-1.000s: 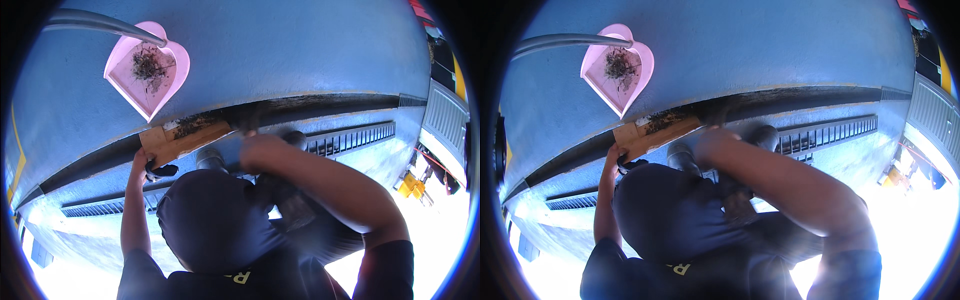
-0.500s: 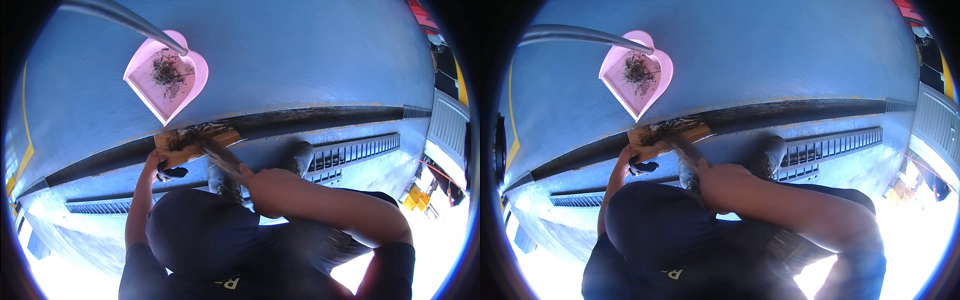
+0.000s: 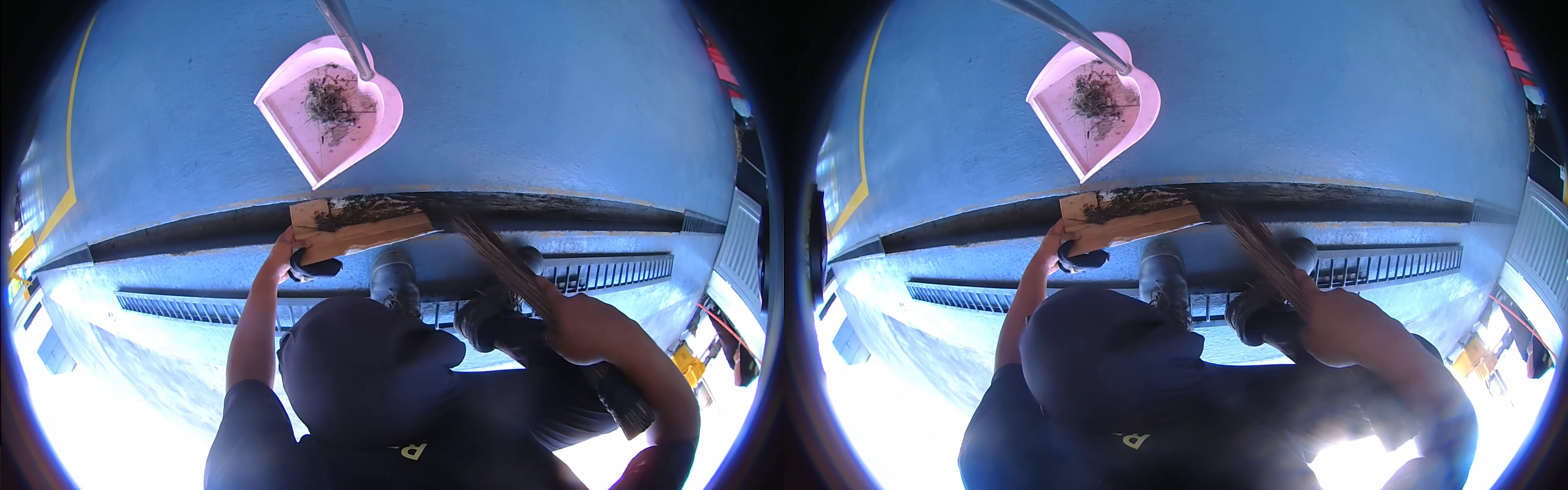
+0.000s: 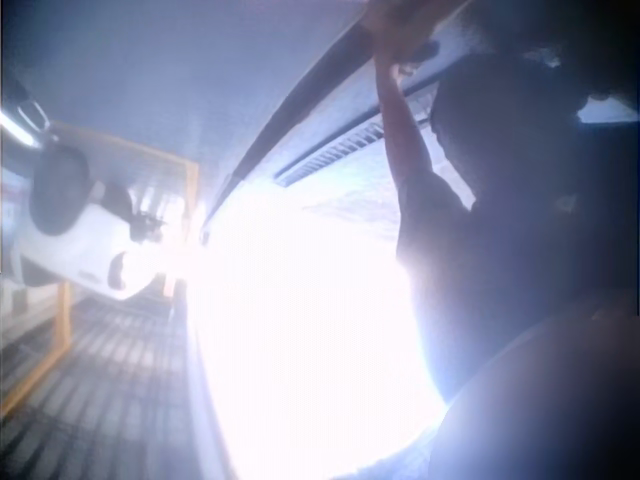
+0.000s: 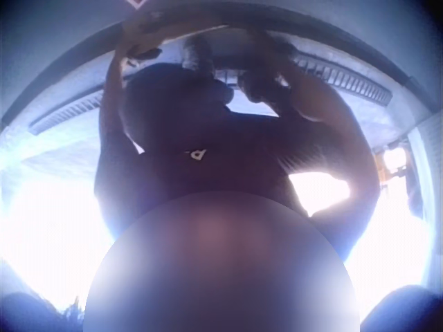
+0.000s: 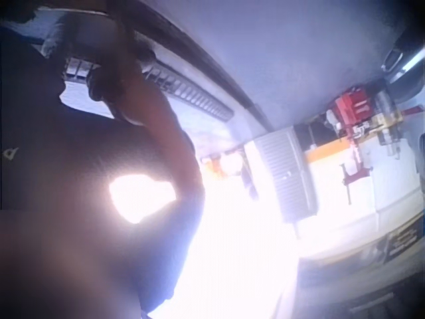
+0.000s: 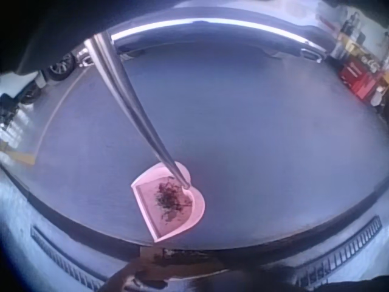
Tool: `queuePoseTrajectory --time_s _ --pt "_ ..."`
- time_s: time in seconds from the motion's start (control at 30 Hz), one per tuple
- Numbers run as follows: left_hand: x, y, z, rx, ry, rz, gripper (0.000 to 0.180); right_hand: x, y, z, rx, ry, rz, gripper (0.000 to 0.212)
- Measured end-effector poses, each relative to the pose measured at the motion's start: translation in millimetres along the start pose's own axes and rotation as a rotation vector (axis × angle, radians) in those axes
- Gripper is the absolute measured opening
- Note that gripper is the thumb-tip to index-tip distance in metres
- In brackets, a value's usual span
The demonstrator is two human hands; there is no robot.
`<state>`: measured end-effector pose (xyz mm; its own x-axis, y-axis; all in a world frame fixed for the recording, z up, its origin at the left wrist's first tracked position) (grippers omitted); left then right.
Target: The person removes drain covers, sweeps debris from the floor drain channel using a broom, and collects the debris with a dustpan and cardboard. The person then replaces the drain covers.
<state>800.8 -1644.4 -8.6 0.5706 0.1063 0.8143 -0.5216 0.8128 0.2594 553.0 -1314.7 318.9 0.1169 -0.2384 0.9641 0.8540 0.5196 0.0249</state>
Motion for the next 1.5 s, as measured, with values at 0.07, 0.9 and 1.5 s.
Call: queuePoseTrajectory --time_s 0.07,0.9,1.5 --pt "3.1 0.2 2.3 0.003 0.002 -0.005 0.054 3.7 0.6 4.8 0.055 0.029 0.056 0.076" --pt "67.5 -69.0 0.2 -0.064 -0.106 0.177 0.060 -14.7 19.3 52.8 0.016 0.064 0.009 0.080" --pt "152.5 -90.6 164.7 -0.014 0.327 0.167 0.059 -39.2 25.2 54.9 -0.029 -0.042 0.107 0.080"
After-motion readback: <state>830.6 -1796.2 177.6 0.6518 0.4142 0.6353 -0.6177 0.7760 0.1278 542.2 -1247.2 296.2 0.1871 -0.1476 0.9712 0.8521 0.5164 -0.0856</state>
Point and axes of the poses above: each hand's wrist, its own x-axis away from the middle knuckle, its own y-axis out of the palm, z = x × y, the point moved 7 cm from there along -x, towards the middle knuckle, and after that the axes turned 7 degrees about y, right-handed, at the moved point
